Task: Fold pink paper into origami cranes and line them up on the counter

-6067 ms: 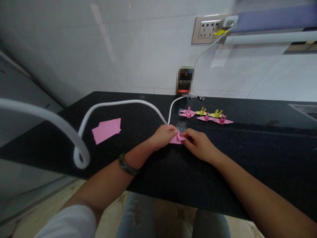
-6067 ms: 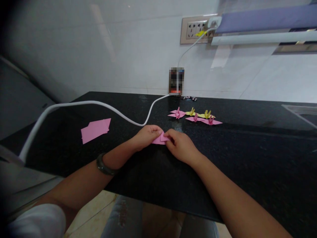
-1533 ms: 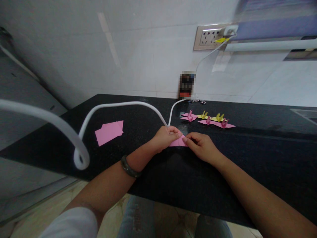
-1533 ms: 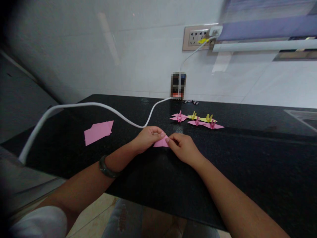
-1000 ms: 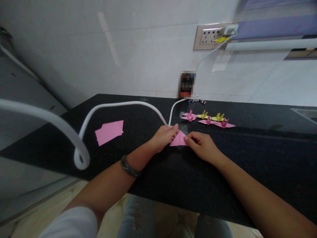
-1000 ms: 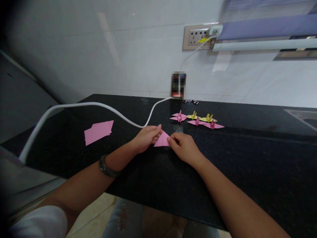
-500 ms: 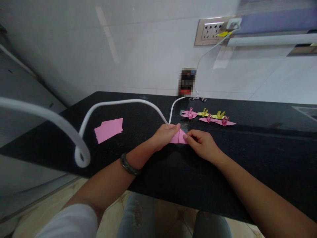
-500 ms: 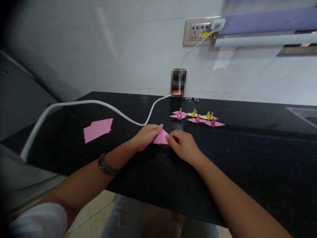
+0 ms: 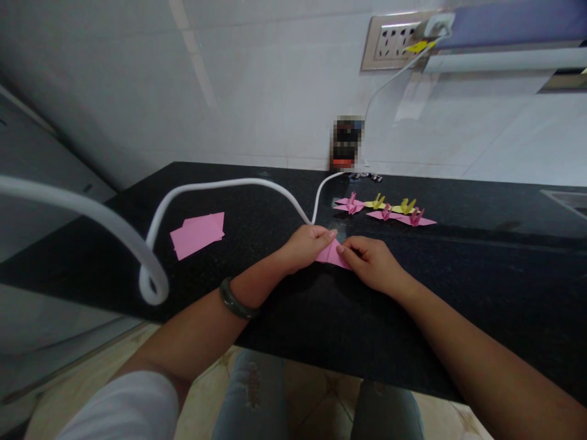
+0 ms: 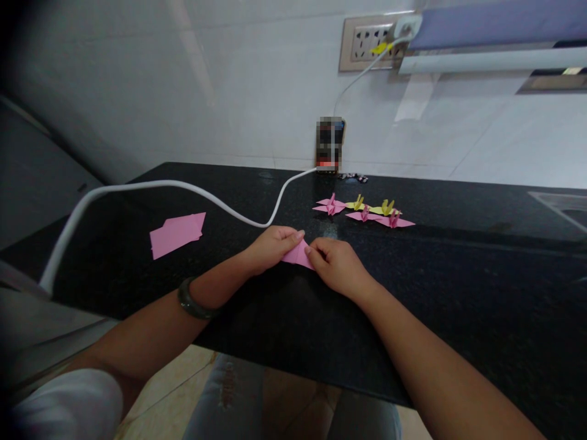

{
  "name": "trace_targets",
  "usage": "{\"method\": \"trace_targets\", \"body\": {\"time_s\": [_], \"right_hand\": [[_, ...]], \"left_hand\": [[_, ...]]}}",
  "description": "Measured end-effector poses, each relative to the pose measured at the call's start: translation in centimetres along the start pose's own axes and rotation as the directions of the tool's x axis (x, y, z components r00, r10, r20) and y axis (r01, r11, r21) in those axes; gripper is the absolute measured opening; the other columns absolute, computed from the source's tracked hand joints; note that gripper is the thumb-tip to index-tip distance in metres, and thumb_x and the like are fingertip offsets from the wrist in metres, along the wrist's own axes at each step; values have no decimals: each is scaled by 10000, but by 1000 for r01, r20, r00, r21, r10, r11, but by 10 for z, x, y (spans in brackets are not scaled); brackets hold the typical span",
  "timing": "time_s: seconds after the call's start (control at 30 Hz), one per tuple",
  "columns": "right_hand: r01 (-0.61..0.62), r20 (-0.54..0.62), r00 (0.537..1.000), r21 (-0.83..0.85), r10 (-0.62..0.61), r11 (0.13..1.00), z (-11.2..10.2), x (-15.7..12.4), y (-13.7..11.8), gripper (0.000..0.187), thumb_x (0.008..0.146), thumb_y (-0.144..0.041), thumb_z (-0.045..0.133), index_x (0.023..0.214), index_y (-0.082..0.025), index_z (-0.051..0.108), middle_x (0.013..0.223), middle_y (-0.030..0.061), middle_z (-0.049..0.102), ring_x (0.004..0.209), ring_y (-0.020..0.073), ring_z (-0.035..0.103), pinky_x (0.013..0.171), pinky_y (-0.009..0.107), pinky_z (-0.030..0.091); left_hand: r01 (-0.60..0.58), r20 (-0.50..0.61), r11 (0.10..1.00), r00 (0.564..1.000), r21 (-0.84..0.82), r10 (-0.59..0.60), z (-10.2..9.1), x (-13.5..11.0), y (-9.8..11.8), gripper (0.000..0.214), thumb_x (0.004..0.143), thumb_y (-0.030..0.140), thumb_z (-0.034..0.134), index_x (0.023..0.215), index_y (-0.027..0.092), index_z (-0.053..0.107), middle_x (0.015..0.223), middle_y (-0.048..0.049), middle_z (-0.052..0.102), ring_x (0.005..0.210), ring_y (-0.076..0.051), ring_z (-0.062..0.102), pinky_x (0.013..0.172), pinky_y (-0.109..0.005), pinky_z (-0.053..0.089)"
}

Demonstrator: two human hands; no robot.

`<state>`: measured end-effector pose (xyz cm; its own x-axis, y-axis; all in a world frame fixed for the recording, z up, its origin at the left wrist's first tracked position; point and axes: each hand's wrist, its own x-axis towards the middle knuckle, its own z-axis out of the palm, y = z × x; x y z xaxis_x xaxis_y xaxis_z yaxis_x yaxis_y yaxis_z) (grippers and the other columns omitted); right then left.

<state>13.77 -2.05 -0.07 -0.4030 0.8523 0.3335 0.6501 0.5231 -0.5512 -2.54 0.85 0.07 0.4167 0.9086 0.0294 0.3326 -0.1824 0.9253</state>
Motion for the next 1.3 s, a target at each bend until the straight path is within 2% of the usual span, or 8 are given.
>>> {"method": "trace_targets", "body": {"time_s": [0.2,0.47,0.87,1.07,1.3], "right_hand": [[-37,-41,998,20,38,999,-1,1,3,228,784,-269,396,614,-169,509,537,-12,489,505,100,440,486,221,301],[-52,-50,997,3,52,999,0,1,6,249,787,-284,388,589,-171,488,520,-16,473,488,99,428,472,221,291],[-26,-20,999,-13,26,1000,0,2,5,226,795,-266,383,611,-172,477,553,-11,488,517,104,445,498,222,302],[-5,12,1000,-7,5,1000,-1,2,4,222,801,-261,378,629,-169,483,568,-8,489,535,105,451,510,220,306],[12,30,999,-9,-12,1000,-2,2,4,235,809,-266,371,612,-168,455,562,-11,467,532,99,439,509,216,298]], "left_hand": [[14,-59,995,998,-98,-20,1,2,-2,282,724,381,438,708,117,536,571,15,456,504,-60,379,464,-183,293],[28,-11,978,999,-208,-31,4,4,-12,228,693,309,511,822,122,533,645,-13,537,531,-64,460,514,-195,354],[-42,-83,997,996,-57,37,2,3,-10,250,705,350,481,778,123,557,626,-2,516,541,-65,434,502,-187,327],[-41,-75,998,996,-42,38,2,3,-9,238,705,335,475,785,123,548,653,-7,524,564,-71,443,511,-189,327],[-51,-96,999,994,-8,50,1,1,-1,278,722,376,433,712,122,545,589,16,465,522,-60,383,493,-190,303]]}}
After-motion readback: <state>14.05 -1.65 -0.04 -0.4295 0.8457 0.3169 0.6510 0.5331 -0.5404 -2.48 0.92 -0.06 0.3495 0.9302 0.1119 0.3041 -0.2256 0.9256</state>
